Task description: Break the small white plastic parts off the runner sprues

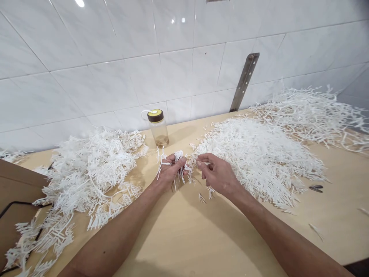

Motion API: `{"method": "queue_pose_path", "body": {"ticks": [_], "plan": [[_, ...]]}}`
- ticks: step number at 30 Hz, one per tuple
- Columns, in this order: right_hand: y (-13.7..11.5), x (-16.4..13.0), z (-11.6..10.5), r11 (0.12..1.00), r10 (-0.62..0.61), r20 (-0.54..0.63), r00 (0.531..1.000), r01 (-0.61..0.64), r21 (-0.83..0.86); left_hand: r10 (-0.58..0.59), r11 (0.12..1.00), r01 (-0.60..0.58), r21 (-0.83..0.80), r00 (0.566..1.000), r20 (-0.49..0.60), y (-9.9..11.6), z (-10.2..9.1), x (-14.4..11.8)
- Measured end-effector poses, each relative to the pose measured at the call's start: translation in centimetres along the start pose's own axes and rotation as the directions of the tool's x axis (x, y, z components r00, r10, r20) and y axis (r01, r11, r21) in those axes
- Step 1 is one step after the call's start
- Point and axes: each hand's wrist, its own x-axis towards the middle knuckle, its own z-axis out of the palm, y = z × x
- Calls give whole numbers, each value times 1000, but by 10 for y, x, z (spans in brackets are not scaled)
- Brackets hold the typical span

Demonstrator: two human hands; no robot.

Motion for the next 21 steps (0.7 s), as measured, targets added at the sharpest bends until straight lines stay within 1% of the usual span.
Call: {"method": "queue_pose_path", "body": {"ticks": [2, 4, 7, 9, 12, 14, 17, 21], "plan": [[-3, -3, 5, 993, 23, 103, 994, -35, 115, 6, 1000, -6, 18, 1000, -1, -1, 1, 0], [-5, -5, 8, 982, 31, 189, 981, -65, 175, 19, 999, -19, 39, 1000, 2, -3, 2, 0], [-6, -4, 9, 977, 55, 274, 960, -109, 185, 37, 998, -37, 59, 999, -3, -5, 3, 0], [-5, -3, 10, 971, 77, 306, 949, -141, 193, 41, 998, -39, 58, 999, -25, -6, 4, 0], [-2, -1, 12, 954, 92, 319, 943, -175, 242, 41, 997, -38, 60, 998, -55, -6, 4, 0], [0, 0, 13, 951, 81, 311, 947, -167, 262, 46, 996, -42, 73, 997, -58, -6, 4, 1], [2, 0, 14, 955, 59, 285, 957, -137, 262, 57, 994, -51, 93, 996, -63, -7, 3, 2], [1, -1, 13, 966, 64, 235, 970, -119, 228, 75, 989, -68, 134, 996, -50, -10, 2, 2]]}}
